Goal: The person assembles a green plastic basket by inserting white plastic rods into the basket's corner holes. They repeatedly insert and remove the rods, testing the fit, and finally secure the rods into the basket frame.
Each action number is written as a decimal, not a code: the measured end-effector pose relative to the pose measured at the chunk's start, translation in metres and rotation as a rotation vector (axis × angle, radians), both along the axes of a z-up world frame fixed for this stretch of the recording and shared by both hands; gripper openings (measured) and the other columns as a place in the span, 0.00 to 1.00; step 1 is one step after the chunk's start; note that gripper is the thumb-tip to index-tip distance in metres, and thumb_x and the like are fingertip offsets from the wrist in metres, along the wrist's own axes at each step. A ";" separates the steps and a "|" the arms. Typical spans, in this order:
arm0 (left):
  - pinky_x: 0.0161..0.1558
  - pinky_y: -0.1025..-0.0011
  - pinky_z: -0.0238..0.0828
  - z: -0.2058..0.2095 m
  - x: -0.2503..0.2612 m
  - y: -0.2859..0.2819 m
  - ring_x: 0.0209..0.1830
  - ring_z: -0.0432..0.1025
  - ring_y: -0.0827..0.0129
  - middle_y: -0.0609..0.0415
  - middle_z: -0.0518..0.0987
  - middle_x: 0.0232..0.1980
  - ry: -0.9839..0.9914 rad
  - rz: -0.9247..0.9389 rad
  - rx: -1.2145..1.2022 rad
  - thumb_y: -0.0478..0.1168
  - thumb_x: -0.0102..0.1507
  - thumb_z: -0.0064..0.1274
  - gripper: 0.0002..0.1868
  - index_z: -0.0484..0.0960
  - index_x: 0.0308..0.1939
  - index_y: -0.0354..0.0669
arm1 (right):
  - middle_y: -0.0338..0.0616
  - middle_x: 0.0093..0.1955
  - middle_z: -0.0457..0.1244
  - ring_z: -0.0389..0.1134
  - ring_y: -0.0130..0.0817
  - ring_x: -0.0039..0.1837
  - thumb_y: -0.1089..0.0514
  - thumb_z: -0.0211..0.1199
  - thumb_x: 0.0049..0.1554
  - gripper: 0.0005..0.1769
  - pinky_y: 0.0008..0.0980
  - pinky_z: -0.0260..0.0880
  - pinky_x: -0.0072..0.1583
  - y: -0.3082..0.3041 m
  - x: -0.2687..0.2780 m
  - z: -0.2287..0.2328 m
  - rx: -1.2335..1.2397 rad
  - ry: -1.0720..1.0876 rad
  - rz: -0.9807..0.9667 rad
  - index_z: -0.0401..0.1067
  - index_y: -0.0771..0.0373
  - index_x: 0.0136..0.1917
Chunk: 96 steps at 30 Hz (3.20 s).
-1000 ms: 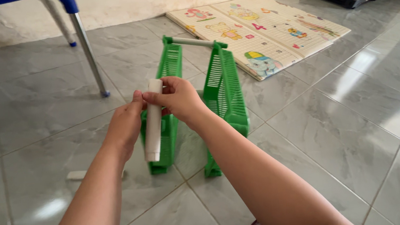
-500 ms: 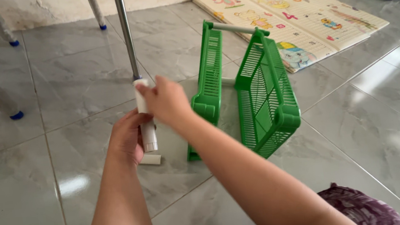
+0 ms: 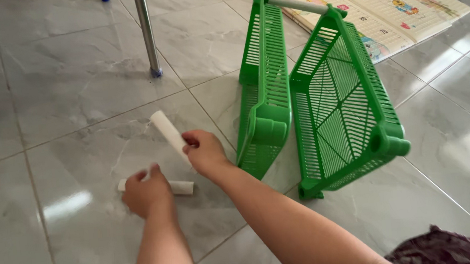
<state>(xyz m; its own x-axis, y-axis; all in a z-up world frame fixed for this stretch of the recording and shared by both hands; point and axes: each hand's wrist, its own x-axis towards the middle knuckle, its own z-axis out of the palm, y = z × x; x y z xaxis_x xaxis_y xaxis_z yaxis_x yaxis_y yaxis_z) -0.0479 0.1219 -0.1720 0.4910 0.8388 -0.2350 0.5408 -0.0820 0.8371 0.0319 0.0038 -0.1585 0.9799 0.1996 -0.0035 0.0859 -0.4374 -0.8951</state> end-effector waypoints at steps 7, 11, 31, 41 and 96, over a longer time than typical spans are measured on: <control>0.57 0.50 0.67 0.000 -0.003 -0.023 0.61 0.65 0.38 0.36 0.66 0.64 0.191 -0.006 0.096 0.48 0.51 0.71 0.46 0.64 0.65 0.34 | 0.48 0.54 0.72 0.73 0.40 0.56 0.65 0.64 0.54 0.20 0.36 0.73 0.58 0.015 0.028 -0.057 -0.052 0.012 -0.070 0.75 0.62 0.61; 0.59 0.51 0.68 -0.005 -0.004 -0.016 0.64 0.67 0.43 0.41 0.66 0.69 0.134 -0.205 0.105 0.47 0.57 0.63 0.40 0.66 0.71 0.44 | 0.48 0.54 0.72 0.74 0.39 0.56 0.62 0.67 0.52 0.18 0.35 0.73 0.59 0.021 0.016 -0.072 -0.011 0.052 0.034 0.78 0.63 0.57; 0.61 0.51 0.64 0.012 0.036 -0.013 0.63 0.66 0.39 0.36 0.73 0.63 -0.274 -0.180 0.498 0.46 0.67 0.56 0.24 0.77 0.63 0.37 | 0.62 0.70 0.58 0.58 0.59 0.71 0.50 0.66 0.51 0.35 0.47 0.61 0.69 0.015 -0.026 0.093 -0.176 -0.274 0.076 0.66 0.64 0.69; 0.49 0.62 0.74 0.196 0.061 -0.112 0.55 0.79 0.50 0.48 0.82 0.51 -0.994 -0.858 -0.317 0.48 0.67 0.55 0.16 0.80 0.49 0.38 | 0.57 0.67 0.63 0.68 0.53 0.65 0.50 0.65 0.52 0.28 0.42 0.71 0.65 -0.109 -0.045 0.270 -0.139 -0.700 0.019 0.72 0.61 0.64; 0.77 0.36 0.24 0.230 0.030 -0.161 0.85 0.38 0.64 0.63 0.56 0.80 0.306 -1.287 0.852 0.56 0.41 0.66 0.54 0.64 0.72 0.60 | 0.63 0.79 0.53 0.44 0.62 0.84 0.41 0.63 0.60 0.29 0.54 0.47 0.78 -0.259 -0.053 0.195 -0.397 -0.765 0.054 0.72 0.62 0.66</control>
<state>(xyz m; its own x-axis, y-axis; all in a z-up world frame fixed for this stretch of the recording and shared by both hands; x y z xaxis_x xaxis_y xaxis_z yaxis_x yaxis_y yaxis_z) -0.0183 -0.0389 0.0575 0.9764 -0.1553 -0.1502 -0.1271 -0.9750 0.1822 -0.0206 -0.2551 0.0368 0.7309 0.3696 0.5738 0.6321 -0.6836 -0.3649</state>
